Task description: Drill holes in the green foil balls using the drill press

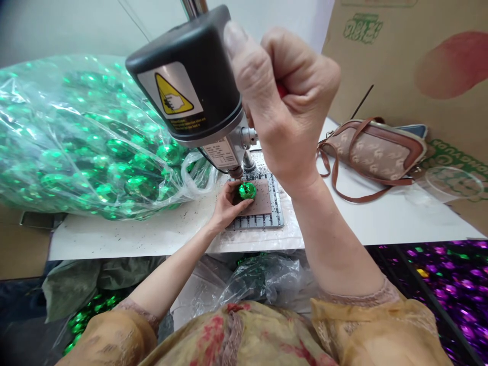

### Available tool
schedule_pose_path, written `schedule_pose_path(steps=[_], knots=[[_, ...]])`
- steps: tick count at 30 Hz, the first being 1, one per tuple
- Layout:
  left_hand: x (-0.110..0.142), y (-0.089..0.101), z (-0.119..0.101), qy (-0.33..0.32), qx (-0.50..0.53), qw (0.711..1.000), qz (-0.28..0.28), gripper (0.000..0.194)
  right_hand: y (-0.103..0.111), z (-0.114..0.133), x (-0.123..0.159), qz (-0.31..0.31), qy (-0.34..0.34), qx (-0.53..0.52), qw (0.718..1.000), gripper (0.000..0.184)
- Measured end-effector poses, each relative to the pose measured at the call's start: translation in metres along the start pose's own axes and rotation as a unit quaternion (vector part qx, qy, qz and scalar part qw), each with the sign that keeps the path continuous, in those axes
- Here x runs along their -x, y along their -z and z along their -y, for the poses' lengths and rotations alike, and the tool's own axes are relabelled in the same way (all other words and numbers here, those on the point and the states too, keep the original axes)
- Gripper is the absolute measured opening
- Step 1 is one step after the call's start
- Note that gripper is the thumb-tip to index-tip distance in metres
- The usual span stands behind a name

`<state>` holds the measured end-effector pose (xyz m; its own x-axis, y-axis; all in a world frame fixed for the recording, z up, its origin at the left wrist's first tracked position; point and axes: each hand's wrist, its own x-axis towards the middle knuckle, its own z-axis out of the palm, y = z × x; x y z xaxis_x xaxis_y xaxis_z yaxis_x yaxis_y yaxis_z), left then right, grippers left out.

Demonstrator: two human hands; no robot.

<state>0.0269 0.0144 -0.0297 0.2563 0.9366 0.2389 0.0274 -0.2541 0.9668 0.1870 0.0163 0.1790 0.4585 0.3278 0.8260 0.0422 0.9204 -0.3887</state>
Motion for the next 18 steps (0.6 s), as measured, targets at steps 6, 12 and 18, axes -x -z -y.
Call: schedule_pose_path(steps=[6, 12, 18], knots=[[0.002, 0.001, 0.0, -0.003, -0.041, 0.999, 0.012, 0.061, -0.003, -0.002, 0.0, -0.01, 0.01, -0.018, 1.0, 0.056], [0.003, 0.001, 0.0, -0.008, -0.037, 0.999, 0.012, 0.061, 0.003, 0.008, 0.016, -0.021, 0.001, -0.003, 1.0, 0.052], [0.003, 0.0, -0.002, -0.009, -0.039, 0.999, 0.013, 0.06, 0.02, 0.014, 0.037, 0.006, -0.026, 0.076, 0.997, 0.06]])
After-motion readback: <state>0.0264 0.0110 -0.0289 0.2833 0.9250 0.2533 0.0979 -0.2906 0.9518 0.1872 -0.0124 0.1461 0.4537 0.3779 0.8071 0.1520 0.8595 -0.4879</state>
